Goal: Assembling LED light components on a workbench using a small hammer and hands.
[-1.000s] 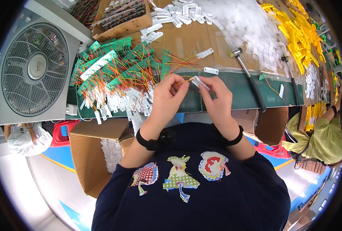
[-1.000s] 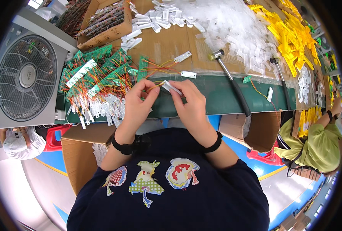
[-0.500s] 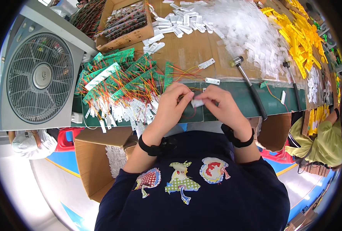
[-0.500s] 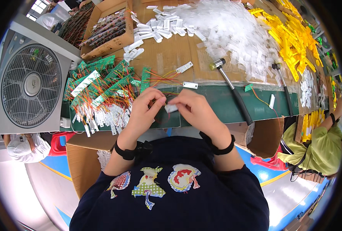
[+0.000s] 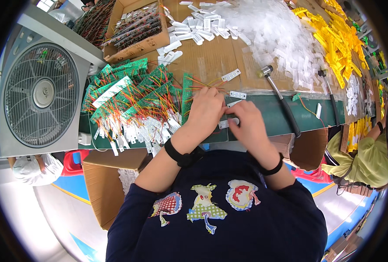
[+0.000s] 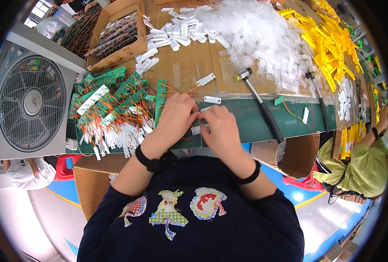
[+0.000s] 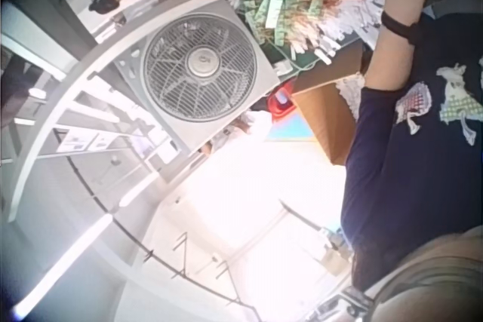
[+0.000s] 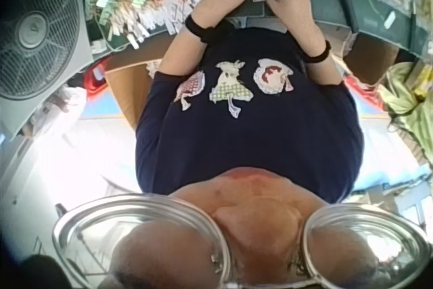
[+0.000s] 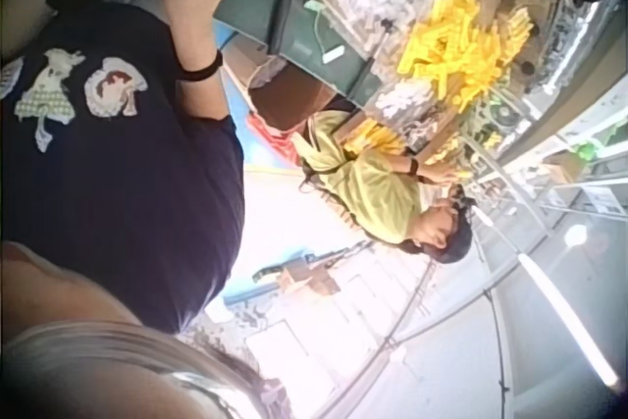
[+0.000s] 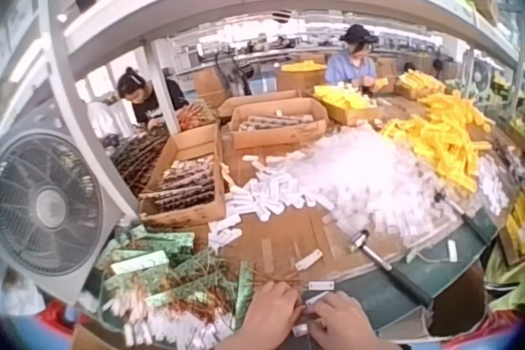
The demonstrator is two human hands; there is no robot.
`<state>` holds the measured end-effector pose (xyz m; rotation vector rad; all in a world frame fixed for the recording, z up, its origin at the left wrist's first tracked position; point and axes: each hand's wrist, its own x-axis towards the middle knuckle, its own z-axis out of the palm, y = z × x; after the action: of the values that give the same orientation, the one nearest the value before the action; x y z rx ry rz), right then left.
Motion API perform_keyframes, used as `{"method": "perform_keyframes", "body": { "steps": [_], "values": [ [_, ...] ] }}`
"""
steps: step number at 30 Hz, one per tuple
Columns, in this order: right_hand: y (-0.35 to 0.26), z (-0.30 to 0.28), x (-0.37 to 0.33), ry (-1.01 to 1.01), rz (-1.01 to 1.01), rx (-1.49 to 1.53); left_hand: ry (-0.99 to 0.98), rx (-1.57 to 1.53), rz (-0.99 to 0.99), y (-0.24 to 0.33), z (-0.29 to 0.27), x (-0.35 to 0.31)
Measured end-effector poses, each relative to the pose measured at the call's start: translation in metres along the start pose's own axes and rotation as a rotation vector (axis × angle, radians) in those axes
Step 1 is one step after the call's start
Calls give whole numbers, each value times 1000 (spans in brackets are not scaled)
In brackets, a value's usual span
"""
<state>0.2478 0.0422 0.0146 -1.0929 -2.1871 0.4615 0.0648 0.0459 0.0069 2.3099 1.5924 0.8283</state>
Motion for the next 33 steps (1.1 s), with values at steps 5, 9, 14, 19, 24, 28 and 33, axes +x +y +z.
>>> {"method": "perform_keyframes", "body": {
  "steps": [5,9,14,19,24,28,33],
  "values": [
    [39,-55,99,20,244,280,124,-691,-299,-3,-13,-3],
    [68,-5,204,-103,-111,97,216,-1096,-508,-9,-29,-4],
    [68,76,245,-241,15,-382,260,-1096,-465,-14,-37,-10],
    [66,63,239,-247,7,-399,287,-1133,-444,-13,-41,-18],
    [91,1,195,-328,81,-271,306,-1152,-440,-11,-42,-18],
    [91,-29,131,-127,270,104,301,-1186,-411,-6,-41,-19],
    [50,-46,50,27,360,600,316,-1118,-381,0,-47,-28]
  ]
}}
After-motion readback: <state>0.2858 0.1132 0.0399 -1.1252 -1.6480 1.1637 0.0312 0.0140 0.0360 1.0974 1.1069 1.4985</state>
